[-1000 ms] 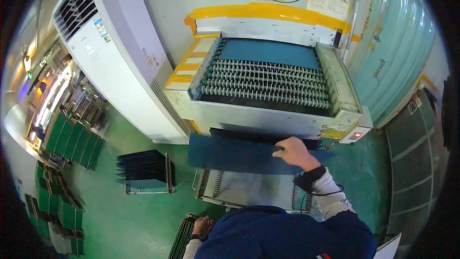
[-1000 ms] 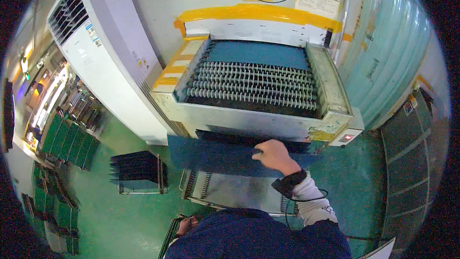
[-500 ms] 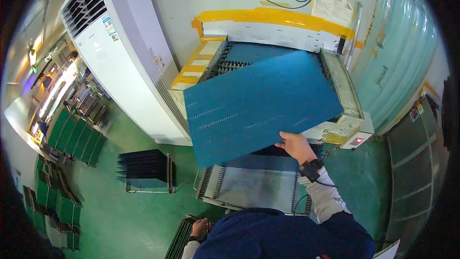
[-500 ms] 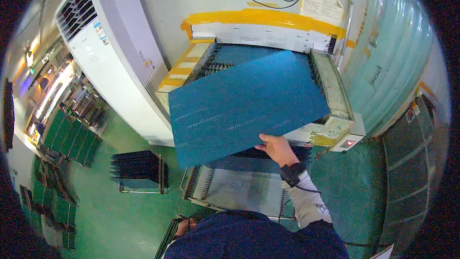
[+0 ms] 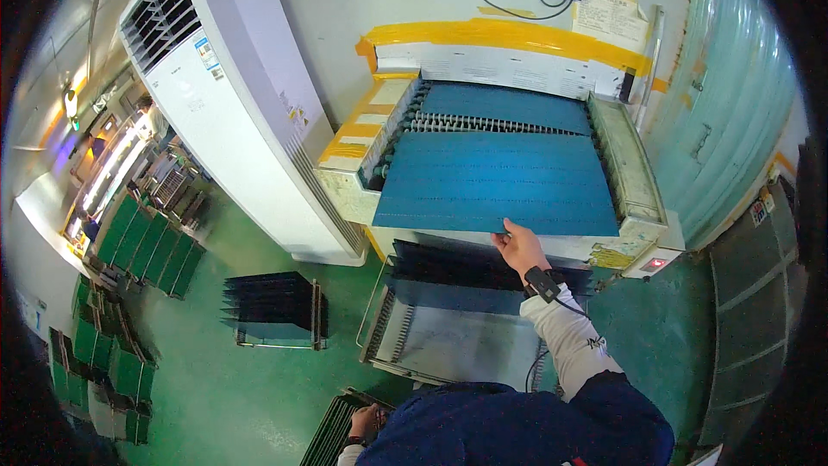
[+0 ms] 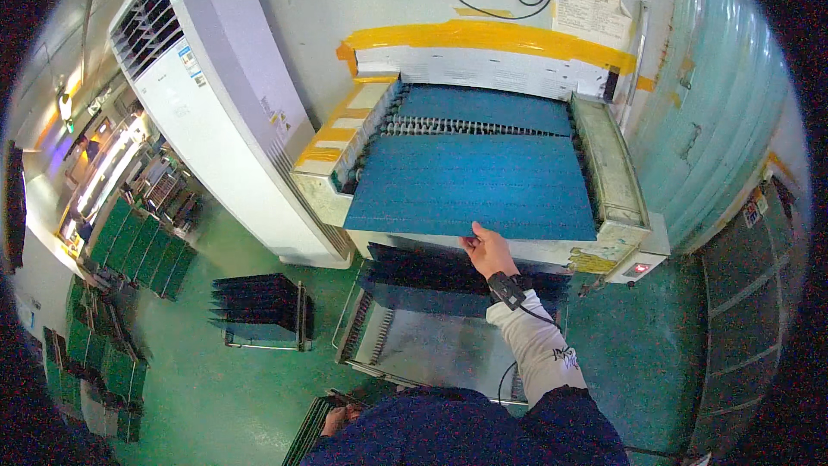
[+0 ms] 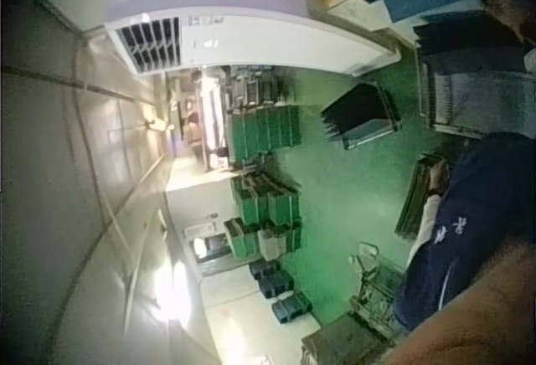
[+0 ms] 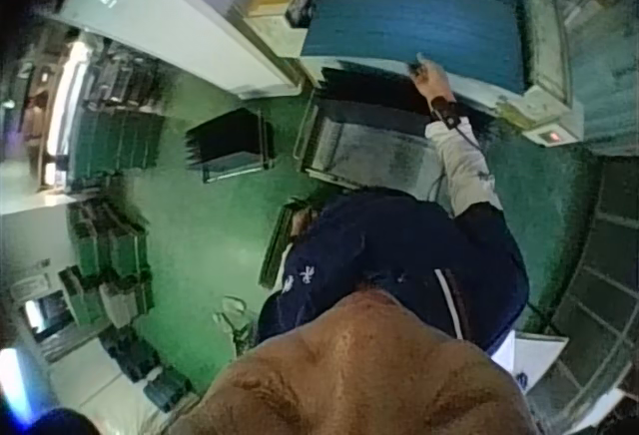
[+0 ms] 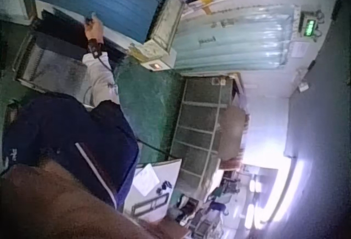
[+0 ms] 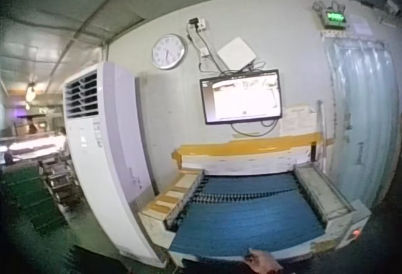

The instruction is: Load blue industrial sheets into a processing machine and then unload them into a storage rack.

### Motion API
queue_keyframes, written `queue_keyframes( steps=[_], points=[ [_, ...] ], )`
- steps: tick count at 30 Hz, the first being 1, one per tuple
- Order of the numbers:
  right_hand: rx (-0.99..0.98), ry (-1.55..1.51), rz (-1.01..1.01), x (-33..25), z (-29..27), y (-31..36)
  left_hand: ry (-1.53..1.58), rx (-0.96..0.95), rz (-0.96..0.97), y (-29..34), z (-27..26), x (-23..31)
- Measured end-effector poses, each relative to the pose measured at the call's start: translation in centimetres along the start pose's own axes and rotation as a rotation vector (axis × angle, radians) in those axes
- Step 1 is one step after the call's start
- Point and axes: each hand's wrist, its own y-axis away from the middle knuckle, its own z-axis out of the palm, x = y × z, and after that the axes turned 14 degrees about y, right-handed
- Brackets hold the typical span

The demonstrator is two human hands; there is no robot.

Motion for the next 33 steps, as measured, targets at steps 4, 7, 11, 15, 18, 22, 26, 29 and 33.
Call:
queue_keyframes(
  steps=[4, 7, 11, 15, 18, 22, 26, 29, 33],
  points=[
    [0.091, 0.026, 0.054, -1.1, -0.1, 0.8, -0.188, 0.209, 0.094, 1.4, 2.6, -0.1],
    [-0.004, 0.187, 0.201, -0.5, 2.4, 1.2, -0.278, 0.173, 0.005, -1.6, -3.3, -1.8],
    [-0.053, 0.249, 0.281, -0.8, -1.0, 0.3, -0.393, 0.174, 0.15, 2.9, 4.7, 0.9],
    [-0.045, 0.141, 0.248, -0.1, 0.3, -1.7, -0.409, 0.153, 0.25, 4.1, 4.9, 1.6],
    [0.02, 0.081, 0.219, -0.3, 0.4, -2.3, -0.43, 0.149, 0.212, 4.5, 6.5, 2.5],
    [-0.008, 0.127, 0.206, -0.9, -0.2, -2.5, -0.473, 0.209, 0.081, 7.8, 11.3, 4.9],
    [-0.039, 0.135, 0.207, -1.1, 0.0, -2.5, -0.389, 0.161, 0.1, 7.2, 9.9, 4.4],
    [-0.083, 0.161, 0.188, -0.4, 0.6, -2.6, -0.673, -0.036, 0.304, 3.7, 6.3, 3.9],
    [-0.126, 0.466, 0.157, -0.3, -0.4, -0.1, -1.103, -0.14, 0.664, 3.2, 5.2, 2.8]
  ],
)
